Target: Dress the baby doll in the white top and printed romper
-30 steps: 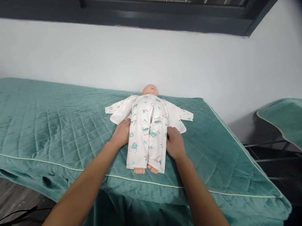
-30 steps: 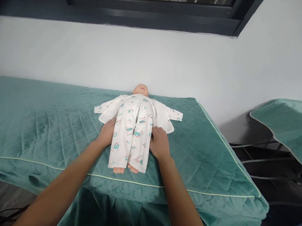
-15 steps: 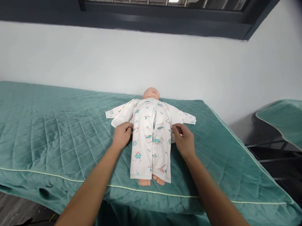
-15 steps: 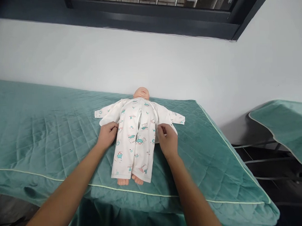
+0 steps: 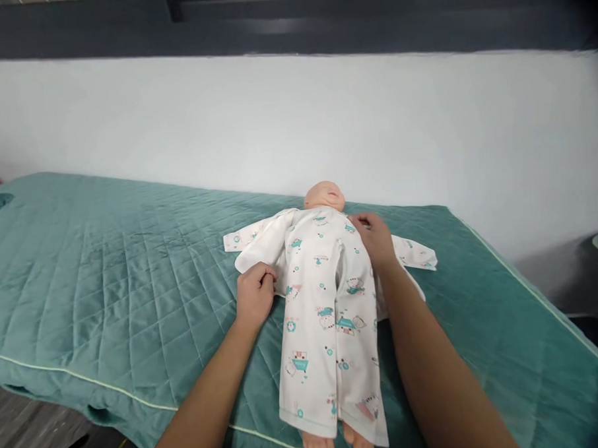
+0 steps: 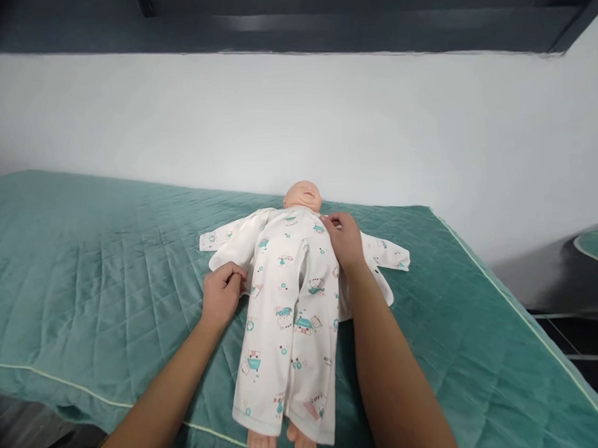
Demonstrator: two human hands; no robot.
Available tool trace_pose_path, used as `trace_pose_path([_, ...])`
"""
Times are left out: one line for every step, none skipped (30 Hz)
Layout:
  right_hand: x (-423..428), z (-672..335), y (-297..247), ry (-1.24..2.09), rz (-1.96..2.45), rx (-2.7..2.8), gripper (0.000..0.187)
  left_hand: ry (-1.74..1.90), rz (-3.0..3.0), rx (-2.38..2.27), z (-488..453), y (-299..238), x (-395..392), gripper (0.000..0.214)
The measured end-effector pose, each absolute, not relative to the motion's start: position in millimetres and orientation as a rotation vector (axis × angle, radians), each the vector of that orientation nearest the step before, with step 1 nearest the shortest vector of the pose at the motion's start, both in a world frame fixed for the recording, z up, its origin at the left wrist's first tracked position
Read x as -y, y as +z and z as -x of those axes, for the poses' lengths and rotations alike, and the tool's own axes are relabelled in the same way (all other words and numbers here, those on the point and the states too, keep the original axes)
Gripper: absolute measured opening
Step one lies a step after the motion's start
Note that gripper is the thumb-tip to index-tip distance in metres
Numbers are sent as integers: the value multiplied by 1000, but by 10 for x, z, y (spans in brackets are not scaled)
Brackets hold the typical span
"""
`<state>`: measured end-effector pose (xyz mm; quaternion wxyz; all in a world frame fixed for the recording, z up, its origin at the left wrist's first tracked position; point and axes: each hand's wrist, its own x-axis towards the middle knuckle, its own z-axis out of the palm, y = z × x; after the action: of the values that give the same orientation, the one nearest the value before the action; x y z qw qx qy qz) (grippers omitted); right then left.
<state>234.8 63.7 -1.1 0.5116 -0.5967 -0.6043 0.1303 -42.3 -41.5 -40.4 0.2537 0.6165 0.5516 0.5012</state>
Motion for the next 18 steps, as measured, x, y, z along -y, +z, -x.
trace_pose_path([-637,-2407,-41,246,1441,1494,26,1358,-1666,-1500,419,-405,410,24])
trace_pose_path([-639,-2466,-63,190,1444,1540,24,1354,-1653,-1504,416,-406,407,24])
trace_pose_path([-640,-2520,-79,160,1446,1586,23,1348,-1641,-1508,413,-407,404,24])
trace_pose_path([-639,-2565,-88,166,1447,1626,23,1340,-1632,-1511,410,-407,403,24])
trace_pose_path([-635,-2599,-90,211,1446,1654,24,1333,-1626,-1515,408,-407,402,24])
trace_pose_path([-627,-2624,-86,274,1441,1679,24,1329,-1622,-1518,406,-406,401,24])
trace_pose_path([-614,-2640,-77,337,1434,1700,25,1327,-1619,-1520,404,-406,400,24])
trace_pose_path([-597,-2653,-63,392,1425,1723,26,1326,-1616,-1522,402,-405,399,24])
trace_pose_path([-577,-2664,-47,440,1417,1745,26,1323,-1610,-1523,401,-404,398,24])
trace_pose_path([-557,-2674,-31,487,1410,1767,25,1321,-1602,-1526,400,-404,397,24])
trace_pose_path([-539,-2685,-16,525,1405,1786,25,1318,-1592,-1528,400,-404,396,24])
trace_pose_path([-525,-2695,-6,551,1404,1802,24,1314,-1585,-1530,400,-406,394,23])
trace_pose_path([-518,-2702,0,561,1403,1815,23,1312,-1577,-1532,401,-408,393,23])
trace_pose_path([-517,-2704,0,556,1400,1823,22,1311,-1571,-1533,402,-411,391,23])
trace_pose_path([-525,-2699,-6,539,1395,1825,23,1313,-1565,-1534,404,-415,389,23])
trace_pose_path([-539,-2687,-16,516,1395,1822,23,1313,-1561,-1534,405,-418,388,23])
trace_pose_path([-560,-2668,-30,489,1405,1804,23,1314,-1558,-1535,407,-421,387,22])
trace_pose_path([-583,-2642,-48,458,1430,1768,23,1313,-1557,-1536,409,-422,386,22])
